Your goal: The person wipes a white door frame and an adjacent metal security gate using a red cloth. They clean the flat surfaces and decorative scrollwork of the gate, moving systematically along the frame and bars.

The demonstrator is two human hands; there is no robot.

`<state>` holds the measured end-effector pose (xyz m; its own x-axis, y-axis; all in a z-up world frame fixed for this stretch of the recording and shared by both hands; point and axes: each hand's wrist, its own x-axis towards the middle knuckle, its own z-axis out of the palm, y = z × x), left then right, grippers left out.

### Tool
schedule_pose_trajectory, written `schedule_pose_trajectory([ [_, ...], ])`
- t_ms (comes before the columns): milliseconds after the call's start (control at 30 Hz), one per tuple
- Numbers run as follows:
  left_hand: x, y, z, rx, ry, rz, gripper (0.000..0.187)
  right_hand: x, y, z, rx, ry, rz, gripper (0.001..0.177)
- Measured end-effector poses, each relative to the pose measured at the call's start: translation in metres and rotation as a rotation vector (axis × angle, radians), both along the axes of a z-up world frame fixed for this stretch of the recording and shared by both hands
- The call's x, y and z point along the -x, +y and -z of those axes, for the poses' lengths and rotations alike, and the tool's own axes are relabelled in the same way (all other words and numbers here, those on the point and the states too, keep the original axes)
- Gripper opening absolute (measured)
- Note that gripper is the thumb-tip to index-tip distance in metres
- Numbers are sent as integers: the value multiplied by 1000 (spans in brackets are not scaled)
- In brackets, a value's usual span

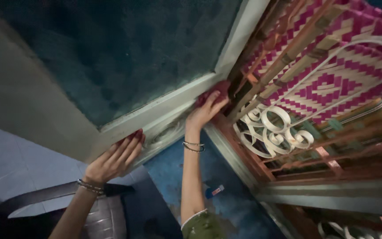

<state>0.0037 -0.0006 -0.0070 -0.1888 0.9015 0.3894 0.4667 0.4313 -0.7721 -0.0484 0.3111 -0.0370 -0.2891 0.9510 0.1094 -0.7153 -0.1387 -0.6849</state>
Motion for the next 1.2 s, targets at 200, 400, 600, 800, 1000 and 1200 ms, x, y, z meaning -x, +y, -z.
schedule_pose_trajectory([
  [200, 16, -2, 46, 67, -433, 249, 51, -15, -26, -69, -429, -336, 202, 53],
  [400, 15, 73, -49, 105, -127, 131, 62, -3, -8, -41, -342, -313, 177, 57],
  [600, 56, 160, -133, 139, -214, 28, 67, -27, -66, -6, -494, -282, -36, 74],
  [800, 62, 185, -145, 135, -155, -43, 79, -20, -25, -49, -536, -154, -10, 70],
  [1000, 57, 182, -150, 207, 3, -76, 71, -1, 32, -155, -757, -199, 261, 46],
  [1200, 56, 186, -158, 302, -72, -89, 73, -1, 37, -153, -854, -200, 263, 47],
])
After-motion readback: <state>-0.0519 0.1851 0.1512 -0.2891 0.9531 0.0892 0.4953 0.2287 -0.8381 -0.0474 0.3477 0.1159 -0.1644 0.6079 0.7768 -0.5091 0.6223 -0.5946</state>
